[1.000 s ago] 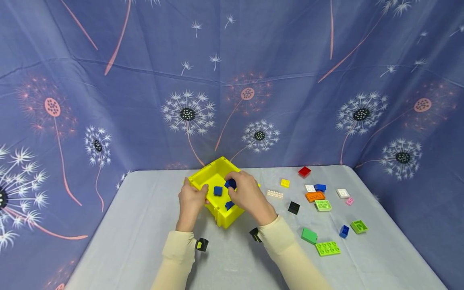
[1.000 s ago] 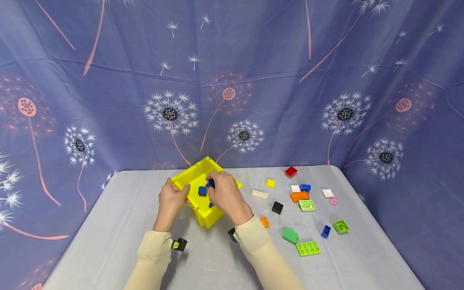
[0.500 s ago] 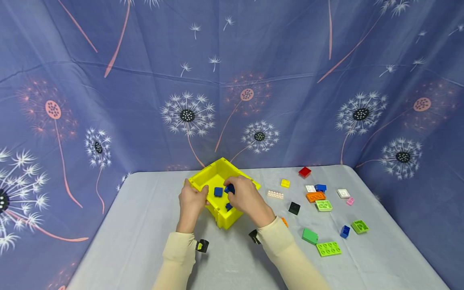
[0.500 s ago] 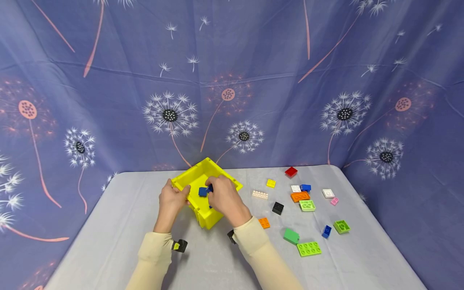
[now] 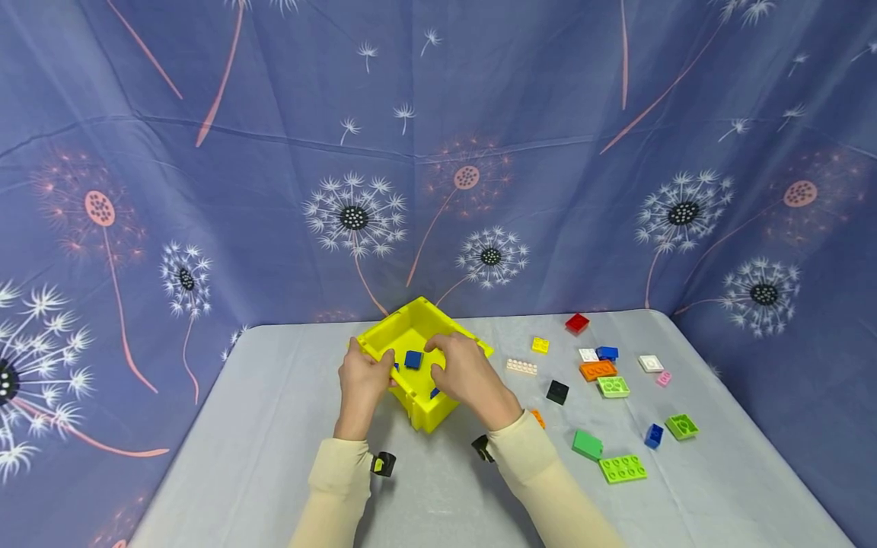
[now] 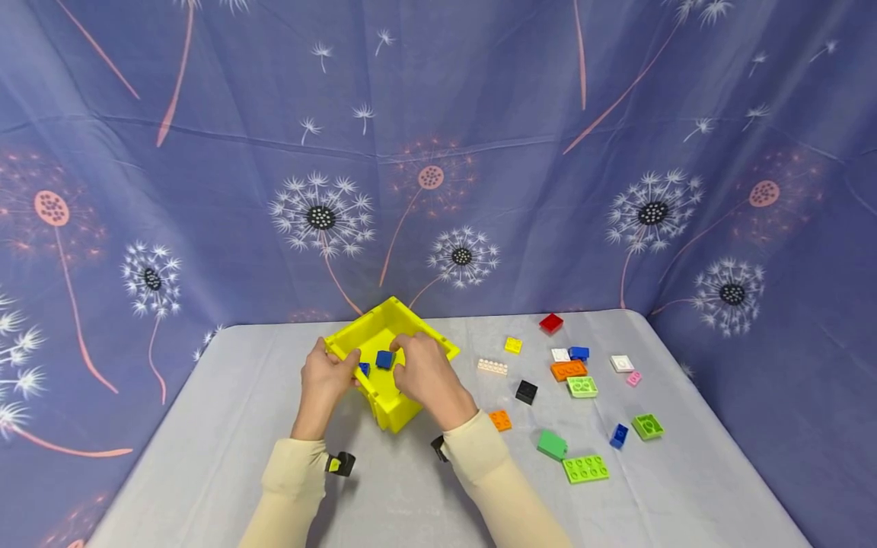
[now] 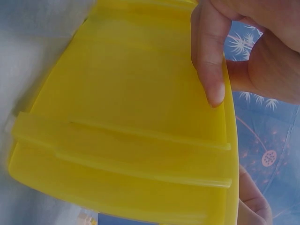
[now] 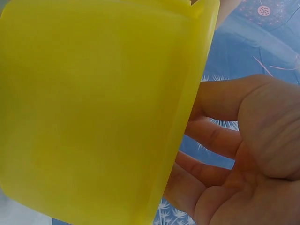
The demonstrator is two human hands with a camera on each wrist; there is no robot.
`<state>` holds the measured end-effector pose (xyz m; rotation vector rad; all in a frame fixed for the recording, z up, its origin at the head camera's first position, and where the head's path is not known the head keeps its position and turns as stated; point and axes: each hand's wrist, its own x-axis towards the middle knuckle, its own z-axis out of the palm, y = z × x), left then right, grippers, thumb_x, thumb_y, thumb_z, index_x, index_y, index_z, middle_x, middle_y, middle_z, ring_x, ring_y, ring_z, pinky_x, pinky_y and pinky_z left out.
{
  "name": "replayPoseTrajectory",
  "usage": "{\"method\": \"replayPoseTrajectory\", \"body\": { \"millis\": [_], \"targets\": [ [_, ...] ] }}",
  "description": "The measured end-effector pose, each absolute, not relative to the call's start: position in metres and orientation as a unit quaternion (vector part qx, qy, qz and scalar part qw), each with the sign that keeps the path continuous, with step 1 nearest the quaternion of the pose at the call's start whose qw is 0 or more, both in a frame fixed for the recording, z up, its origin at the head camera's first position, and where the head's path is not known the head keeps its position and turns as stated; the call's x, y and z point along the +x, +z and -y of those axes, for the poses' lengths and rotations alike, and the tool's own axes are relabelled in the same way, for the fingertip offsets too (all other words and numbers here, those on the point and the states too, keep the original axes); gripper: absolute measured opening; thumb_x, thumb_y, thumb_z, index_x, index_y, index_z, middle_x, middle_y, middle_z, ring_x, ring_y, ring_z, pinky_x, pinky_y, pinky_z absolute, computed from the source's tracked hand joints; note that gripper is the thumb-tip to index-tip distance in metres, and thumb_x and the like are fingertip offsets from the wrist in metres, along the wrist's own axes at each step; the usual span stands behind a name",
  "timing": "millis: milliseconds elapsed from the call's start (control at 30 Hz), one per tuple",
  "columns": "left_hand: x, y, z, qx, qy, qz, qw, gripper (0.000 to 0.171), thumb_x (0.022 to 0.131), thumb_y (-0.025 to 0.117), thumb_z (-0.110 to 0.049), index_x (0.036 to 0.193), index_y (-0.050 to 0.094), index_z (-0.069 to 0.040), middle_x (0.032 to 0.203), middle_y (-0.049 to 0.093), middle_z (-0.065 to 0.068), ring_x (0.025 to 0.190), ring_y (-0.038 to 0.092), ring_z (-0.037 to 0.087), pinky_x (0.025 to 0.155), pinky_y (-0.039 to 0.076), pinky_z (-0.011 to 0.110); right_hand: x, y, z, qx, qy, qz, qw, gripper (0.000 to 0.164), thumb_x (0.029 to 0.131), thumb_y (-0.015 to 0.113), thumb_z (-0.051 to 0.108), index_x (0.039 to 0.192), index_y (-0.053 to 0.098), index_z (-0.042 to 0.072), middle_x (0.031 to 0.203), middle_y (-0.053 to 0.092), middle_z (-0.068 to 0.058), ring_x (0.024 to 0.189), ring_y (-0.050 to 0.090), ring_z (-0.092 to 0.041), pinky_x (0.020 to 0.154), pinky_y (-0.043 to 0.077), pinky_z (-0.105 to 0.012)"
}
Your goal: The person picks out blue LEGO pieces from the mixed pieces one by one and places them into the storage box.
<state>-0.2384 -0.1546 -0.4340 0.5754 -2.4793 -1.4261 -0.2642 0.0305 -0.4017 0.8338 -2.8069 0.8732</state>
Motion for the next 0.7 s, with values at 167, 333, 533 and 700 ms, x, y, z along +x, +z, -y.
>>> {"method": "replayPoseTrajectory", "body": {
  "millis": [167,333,533,700],
  "targets": [
    [-0.238,-0.434,0.154,0.195,-0.486,0.845,0.108,0.092,0.100,0.068,-0.028,0.160,0.012,0.014,0.055,0.064,0.004,0.042,0.061,0.015,0.044,0.041,0.028,-0.264,-0.402,-0.032,0.277,0.287,0.916,0.047,0.029,0.089,0.071,0.003,0.118,0.075,0.005,0.114,0.073,-0.009,0.091,0.063,-0.021,0.075,0.052,-0.035],
    [-0.238,-0.432,0.155,0.193,-0.490,0.843,0.106,0.092,0.100,0.068,-0.028,0.160,0.011,0.014,0.056,0.066,0.008,0.042,0.062,0.017,0.042,0.040,0.028,-0.263,-0.400,-0.034,0.275,0.288,0.916,0.053,0.028,0.090,0.072,0.004,0.118,0.075,0.006,0.113,0.073,-0.009,0.092,0.064,-0.021,0.077,0.053,-0.036],
    [-0.238,-0.434,0.155,0.193,-0.487,0.846,0.103,0.093,0.100,0.068,-0.029,0.159,0.011,0.014,0.056,0.067,0.006,0.044,0.062,0.020,0.043,0.041,0.028,-0.261,-0.396,-0.037,0.270,0.287,0.916,0.071,0.027,0.089,0.072,0.006,0.116,0.076,0.007,0.110,0.072,-0.009,0.087,0.062,-0.020,0.072,0.052,-0.035],
    [-0.238,-0.435,0.155,0.191,-0.483,0.849,0.104,0.092,0.100,0.067,-0.029,0.159,0.012,0.015,0.057,0.068,0.007,0.041,0.059,0.016,0.044,0.041,0.028,-0.260,-0.389,-0.044,0.257,0.296,0.917,0.075,0.026,0.091,0.072,0.009,0.117,0.076,0.009,0.108,0.070,-0.009,0.067,0.051,-0.015,0.061,0.047,-0.030]
  ]
}}
